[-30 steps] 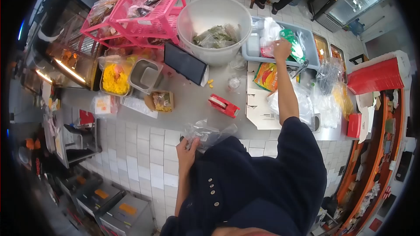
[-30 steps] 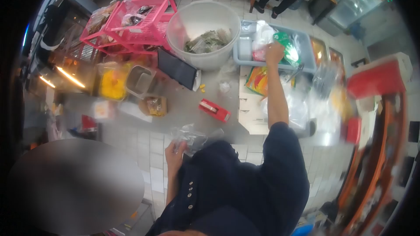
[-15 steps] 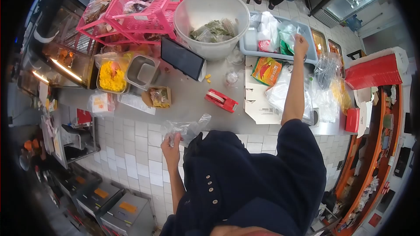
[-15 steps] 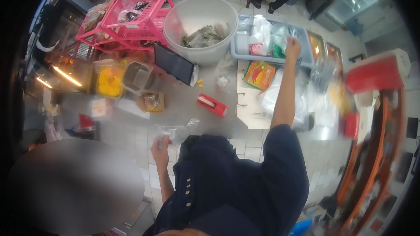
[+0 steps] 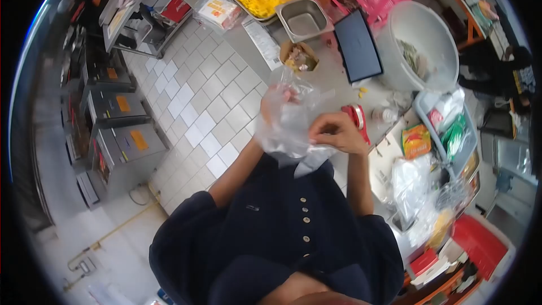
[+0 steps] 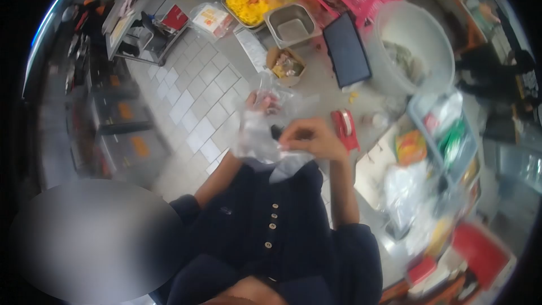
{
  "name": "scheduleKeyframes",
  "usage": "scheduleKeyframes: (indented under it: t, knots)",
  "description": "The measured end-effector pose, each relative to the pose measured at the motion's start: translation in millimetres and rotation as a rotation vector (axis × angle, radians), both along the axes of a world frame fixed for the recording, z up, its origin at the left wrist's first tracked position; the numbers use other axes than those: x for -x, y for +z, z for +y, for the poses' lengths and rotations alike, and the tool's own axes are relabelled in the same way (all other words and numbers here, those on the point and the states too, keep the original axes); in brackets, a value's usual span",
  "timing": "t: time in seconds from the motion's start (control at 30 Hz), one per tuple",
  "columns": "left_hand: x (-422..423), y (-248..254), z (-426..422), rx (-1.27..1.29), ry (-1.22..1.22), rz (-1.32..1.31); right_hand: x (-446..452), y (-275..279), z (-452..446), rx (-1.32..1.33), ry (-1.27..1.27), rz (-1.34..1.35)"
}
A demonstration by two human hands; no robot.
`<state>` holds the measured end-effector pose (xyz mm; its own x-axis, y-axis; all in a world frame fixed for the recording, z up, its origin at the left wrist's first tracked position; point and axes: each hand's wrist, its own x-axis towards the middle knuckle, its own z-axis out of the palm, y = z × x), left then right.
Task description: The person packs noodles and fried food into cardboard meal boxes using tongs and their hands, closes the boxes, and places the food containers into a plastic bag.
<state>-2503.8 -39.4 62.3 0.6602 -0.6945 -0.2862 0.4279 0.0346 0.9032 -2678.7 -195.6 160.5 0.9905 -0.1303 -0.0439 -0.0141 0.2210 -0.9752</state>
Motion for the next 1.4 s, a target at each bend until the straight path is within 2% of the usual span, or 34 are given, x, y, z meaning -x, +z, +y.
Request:
scheduleKeyframes:
  t: [0.03,0.07,0.1,0.13,0.2,0.27,0.33,0.37,0.43,0.5,0.57,0.63,0.73,0.77,0.83,0.87,0.93,0.97,1.03,1.07,1.1,1.13,1.2,1.23,1.27,1.3,1.33,1.37,1.4]
  knots:
    - [-1,20,4,-0.053,-0.007,0.078,-18,0,6,-0.048,-0.033,0.093]
    - [-3,34,8,-0.097,-0.016,0.151,-39,-18,12,0.142,-0.176,0.065]
    - [-5,15,21,-0.033,0.042,0.143,-58,-27,13,0.181,-0.162,0.039]
    - [-9,-3,36,0.034,0.104,0.128,-75,-28,17,0.610,-0.331,-0.050]
    - [-15,-6,50,-0.139,0.163,0.013,-99,-58,24,0.883,-0.401,-0.159]
    - [-31,9,65,-0.203,0.168,0.017,-129,-89,33,0.759,-0.268,-0.195]
    - [-51,24,82,-0.211,0.184,-0.009,-151,-97,53,0.451,0.023,0.239]
    - [-63,25,95,-0.230,0.173,-0.032,-163,-103,62,0.457,0.035,0.242]
    - [-91,16,115,-0.198,0.193,-0.088,-197,-84,79,0.258,-0.053,0.092]
    - [-116,16,136,-0.085,0.275,-0.164,-228,-75,89,0.193,-0.090,0.121]
    - [-144,15,158,-0.167,0.357,-0.236,-263,-84,91,0.115,-0.138,0.132]
    - [-169,5,182,-0.246,0.437,-0.273,-287,-107,88,0.433,-0.156,0.064]
    - [-218,-28,206,-0.242,0.360,-0.297,-326,-102,83,0.436,-0.263,0.218]
    - [-230,-27,206,-0.239,0.376,-0.275,-337,-98,81,0.449,-0.243,0.232]
    - [-265,-22,204,-0.263,0.271,-0.270,-363,-93,75,0.402,-0.402,0.197]
    - [-286,-24,201,-0.262,0.273,-0.263,-378,-94,70,0.406,-0.397,0.202]
    - [-325,-31,182,-0.305,0.149,-0.531,-399,-97,54,0.397,-0.505,0.123]
    - [-350,-32,168,-0.300,0.153,-0.531,-408,-98,45,0.403,-0.504,0.120]
    - [-402,-32,139,-0.317,-0.080,-0.690,-442,-99,33,0.293,-0.429,0.106]
    - [-429,-49,122,-0.283,-0.098,-0.807,-459,-95,32,0.244,-0.415,0.186]
    - [-462,-69,102,-0.260,-0.108,-0.929,-479,-108,27,0.288,-0.380,0.194]
    - [-491,-82,84,-0.367,-0.141,-1.027,-501,-130,19,0.333,-0.343,0.204]
    - [-537,-82,51,-0.502,-0.170,-1.095,-540,-157,16,0.766,-0.293,0.156]
    - [-554,-81,37,-0.519,-0.173,-1.079,-556,-188,18,0.925,-0.354,0.010]
    - [-573,-101,21,-0.508,-0.168,-1.186,-582,-209,14,1.076,-0.433,-0.150]
    - [-596,-121,5,-0.494,-0.170,-1.291,-606,-198,22,1.145,-0.481,-0.236]
    - [-605,-107,-3,-0.580,-0.231,-1.168,-610,-192,31,1.212,-0.527,-0.293]
    - [-606,-94,-12,-0.656,-0.298,-1.035,-617,-215,26,1.155,-0.438,-0.102]
    - [-616,-108,-26,-0.599,-0.464,-1.040,-626,-238,18,1.098,-0.351,0.080]
